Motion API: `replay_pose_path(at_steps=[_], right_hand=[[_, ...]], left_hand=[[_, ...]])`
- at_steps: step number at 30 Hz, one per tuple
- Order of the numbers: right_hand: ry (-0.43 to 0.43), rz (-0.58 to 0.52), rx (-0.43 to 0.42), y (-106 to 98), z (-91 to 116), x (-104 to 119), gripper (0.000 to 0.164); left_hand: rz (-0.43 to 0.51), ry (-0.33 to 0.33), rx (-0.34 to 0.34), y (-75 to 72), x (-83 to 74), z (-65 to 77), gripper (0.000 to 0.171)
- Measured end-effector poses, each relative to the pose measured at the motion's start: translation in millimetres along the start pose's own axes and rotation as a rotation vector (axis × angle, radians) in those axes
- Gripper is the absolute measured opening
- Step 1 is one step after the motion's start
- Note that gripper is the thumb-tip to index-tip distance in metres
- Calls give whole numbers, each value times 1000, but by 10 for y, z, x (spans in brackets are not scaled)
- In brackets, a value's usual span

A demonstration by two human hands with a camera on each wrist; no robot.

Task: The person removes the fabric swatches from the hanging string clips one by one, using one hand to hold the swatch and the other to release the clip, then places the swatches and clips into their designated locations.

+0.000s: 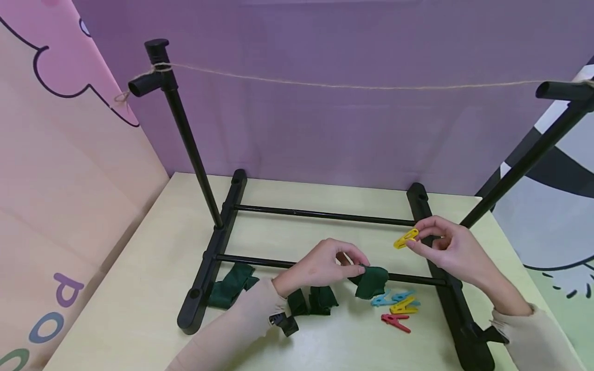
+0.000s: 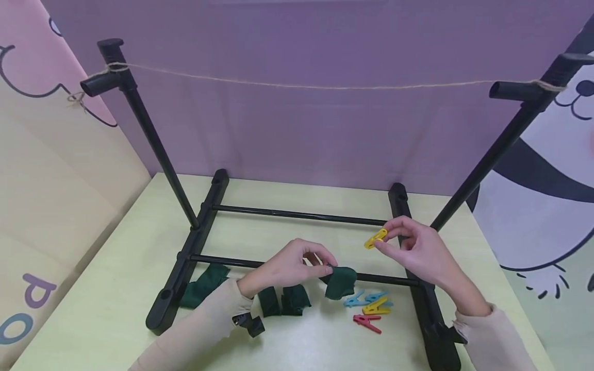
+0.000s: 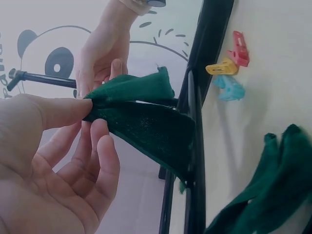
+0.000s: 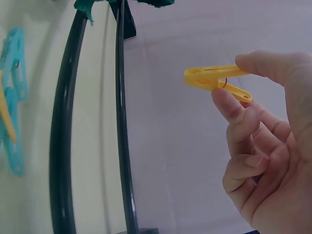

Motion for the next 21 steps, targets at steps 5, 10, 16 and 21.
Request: replay_pose_path(at_steps=[5,10,16,21], right_hand=[[26,-10,46,35,50,-76,28],[62,-22,94,101,113,-164,29],[110,-31,149,159,173,-230,32],[131,-55,210,213,222,-309,33]], left_hand=[[18,-8,20,47,47,17,12],[38,-16,59,91,128,46,11],[36,-32,61,130,233,81,8],[15,-64,60,170,319,92,7]])
Point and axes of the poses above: each hand's wrist, its own z-axis away from the middle knuckle, its own y-axis out of the palm, x = y × z, the point moved 4 cm from there along -z, towards the middle knuckle, and after that the axes turned 7 degrees about -z, right-handed, at the moved point
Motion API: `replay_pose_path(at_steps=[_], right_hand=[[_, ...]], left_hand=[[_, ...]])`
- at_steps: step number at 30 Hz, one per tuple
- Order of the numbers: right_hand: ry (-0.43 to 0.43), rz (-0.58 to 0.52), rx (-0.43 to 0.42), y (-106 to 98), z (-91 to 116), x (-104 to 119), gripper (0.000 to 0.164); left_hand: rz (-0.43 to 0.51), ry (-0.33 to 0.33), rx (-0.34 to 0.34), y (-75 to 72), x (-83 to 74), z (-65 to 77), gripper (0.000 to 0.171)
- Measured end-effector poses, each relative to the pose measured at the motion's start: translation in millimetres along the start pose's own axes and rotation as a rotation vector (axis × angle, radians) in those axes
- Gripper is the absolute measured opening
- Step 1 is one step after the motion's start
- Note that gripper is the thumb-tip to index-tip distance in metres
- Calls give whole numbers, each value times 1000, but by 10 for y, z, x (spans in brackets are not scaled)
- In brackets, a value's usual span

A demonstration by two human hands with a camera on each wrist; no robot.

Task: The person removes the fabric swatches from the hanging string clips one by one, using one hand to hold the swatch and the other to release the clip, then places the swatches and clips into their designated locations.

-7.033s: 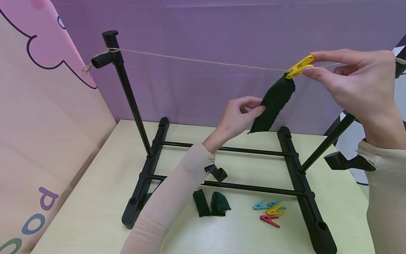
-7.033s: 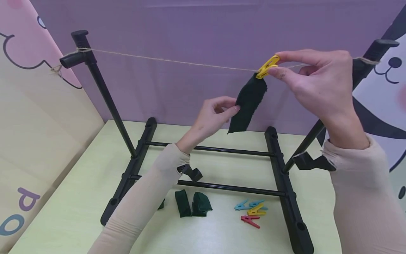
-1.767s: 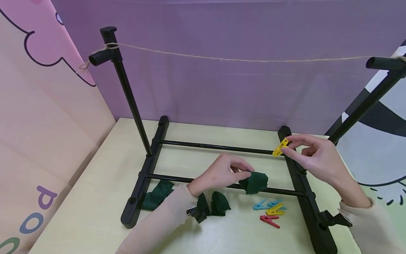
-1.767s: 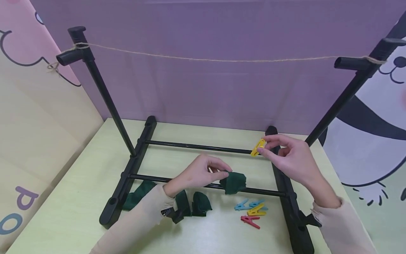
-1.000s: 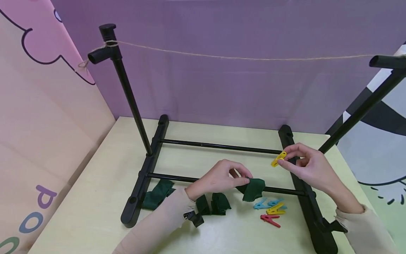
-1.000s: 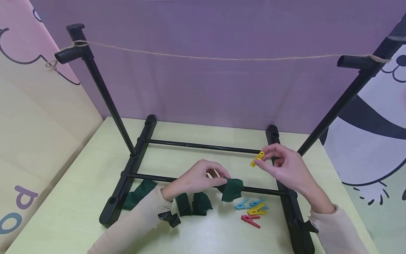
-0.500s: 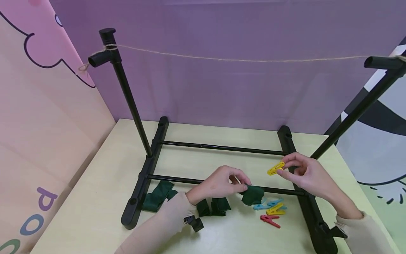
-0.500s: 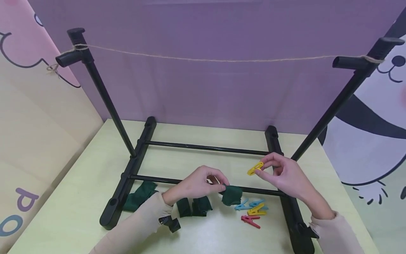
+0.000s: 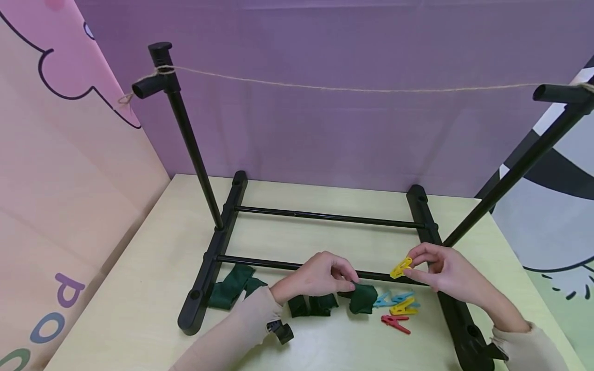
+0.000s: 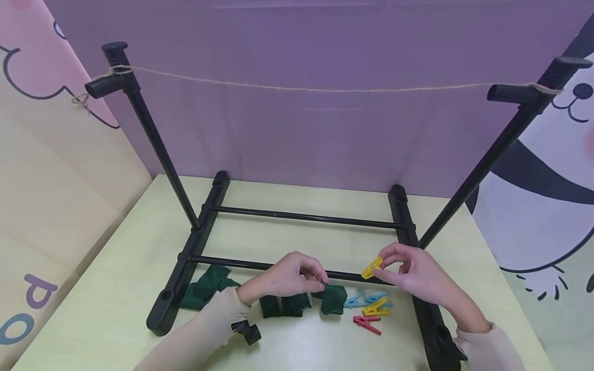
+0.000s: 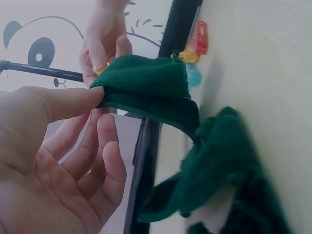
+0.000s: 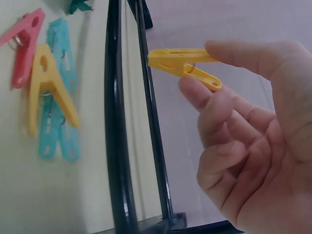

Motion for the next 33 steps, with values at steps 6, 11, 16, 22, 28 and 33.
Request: replay_pose_path(at_steps=[6,11,16,22,28,33], right_hand=[[-11,-34,101,99,21,-115,28],[16,-73,177,178,42,-209,31],[41,-67,202,213,62,-284,32],[91,-51,224,238,79,-371,36],[107,-32,236,231,102,-405,41],[116,-20,239,225,100,-405,43]], left_hand=[[-18,-9,14,42,79,2,6],[-60,-30,8,75,150,2,6],[-173,-37,-32,97,169,11,6],[-312,-46,-49,116,161,26,6],[-358,-30,-41,135,192,27,10],[-369,-19,-30,135,211,28,12]])
Point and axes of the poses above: each hand's wrist, its own z-axis away from the middle knuckle, its own y-axis out of the palm, x = y × z, the point moved 4 cm from there along -z, towards the middle knuckle, and after that the axes turned 7 degrees about -z, right-handed, at the moved point
